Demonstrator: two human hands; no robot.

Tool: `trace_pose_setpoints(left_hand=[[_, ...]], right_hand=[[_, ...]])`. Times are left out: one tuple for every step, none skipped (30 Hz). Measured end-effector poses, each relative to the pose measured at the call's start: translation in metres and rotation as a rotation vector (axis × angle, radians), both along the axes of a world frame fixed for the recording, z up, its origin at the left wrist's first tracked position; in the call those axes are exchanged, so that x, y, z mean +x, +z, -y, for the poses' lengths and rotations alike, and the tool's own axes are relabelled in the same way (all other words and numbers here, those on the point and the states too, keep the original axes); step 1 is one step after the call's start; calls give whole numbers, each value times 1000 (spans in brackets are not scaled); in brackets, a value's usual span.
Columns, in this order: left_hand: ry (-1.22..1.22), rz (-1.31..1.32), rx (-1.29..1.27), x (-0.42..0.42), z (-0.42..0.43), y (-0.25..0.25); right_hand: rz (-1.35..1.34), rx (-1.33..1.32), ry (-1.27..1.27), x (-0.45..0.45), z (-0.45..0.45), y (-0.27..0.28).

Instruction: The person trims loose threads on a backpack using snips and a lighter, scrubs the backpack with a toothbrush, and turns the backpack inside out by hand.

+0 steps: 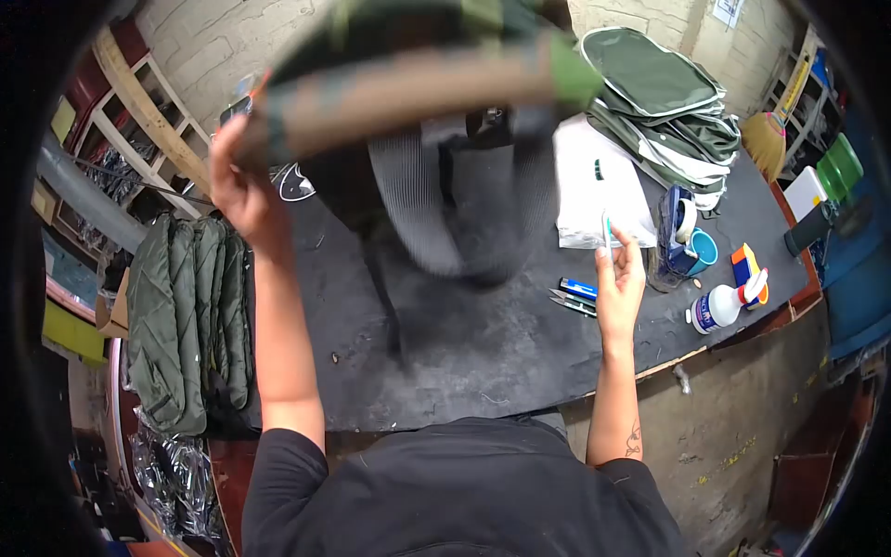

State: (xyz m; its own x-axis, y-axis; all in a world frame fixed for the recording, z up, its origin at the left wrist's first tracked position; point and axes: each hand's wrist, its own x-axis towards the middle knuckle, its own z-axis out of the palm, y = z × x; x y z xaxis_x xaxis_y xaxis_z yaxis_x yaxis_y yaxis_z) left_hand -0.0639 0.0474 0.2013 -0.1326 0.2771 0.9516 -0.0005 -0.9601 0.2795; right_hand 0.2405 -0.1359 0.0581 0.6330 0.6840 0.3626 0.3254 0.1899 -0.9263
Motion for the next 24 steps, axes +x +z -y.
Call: trace_pose_setpoints(left_hand=[[-32, -131, -56, -12, 1, -20], [-44, -287, -162, -26, 0, -45], [-56, -444, -271, -42, 0, -75], [-38, -628, -355, -57, 1, -105], [-20, -812, -436, -74, 2, -137], [-17, -927, -594, -97, 4, -180], [-13, -1039, -752, -120, 3, -220], [-12, -1040, -759, -116, 13, -219], [178, -966, -730, -101, 30, -208], [366, -889, -692, -82, 46, -195], [550, -806, -650, -64, 60, -185], [491, -743, -634, -45, 70, -177], [434, -678, -615, -26, 79, -174], [363, -735, -578, -6, 87, -177], [291, -792, -541, 12, 94, -183], [284, -919, -522, 26, 100, -192], [276, -1047, -502, 33, 104, -203], [276, -1048, -509, 33, 107, -216], [278, -1073, -486, 32, 108, -229], [279, -1097, -460, 30, 109, -241], [279, -1122, -434, 29, 112, -242], [278, -1123, -435, 26, 116, -244], [268, -1103, -457, 24, 120, -245], [260, -1082, -478, 23, 122, -246]], right_hand=[[-27, 51, -26, 4, -1, -3], [-55, 99, -51, 7, -1, -7], [-61, 90, -53, 10, 1, -12], [-55, 63, -48, 14, 3, -16], [-47, 39, -42, 17, 5, -20], [-38, 13, -35, 18, 6, -23], [-40, 8, -33, 16, 4, -27], [-14, -71, -12, 12, 1, -30], [10, -148, 10, 7, -2, -33], [34, -223, 32, 0, -7, -37], [32, -227, 36, -6, -13, -44], [38, -224, 87, -13, -22, -51], [45, -219, 139, -21, -31, -53], [46, -219, 144, -32, -38, -51], [57, -255, 207, -44, -44, -49], [69, -291, 269, -53, -49, -48], [71, -295, 273, -60, -53, -48], [273, -245, 278, -66, -56, -50], [475, -189, 281, -71, -59, -52], [678, -128, 280, -76, -63, -52], [676, -129, 280, -80, -64, -51], [662, -201, 322, -83, -64, -47], [650, -273, 364, -86, -64, -43], [637, -343, 407, -89, -65, -39]])
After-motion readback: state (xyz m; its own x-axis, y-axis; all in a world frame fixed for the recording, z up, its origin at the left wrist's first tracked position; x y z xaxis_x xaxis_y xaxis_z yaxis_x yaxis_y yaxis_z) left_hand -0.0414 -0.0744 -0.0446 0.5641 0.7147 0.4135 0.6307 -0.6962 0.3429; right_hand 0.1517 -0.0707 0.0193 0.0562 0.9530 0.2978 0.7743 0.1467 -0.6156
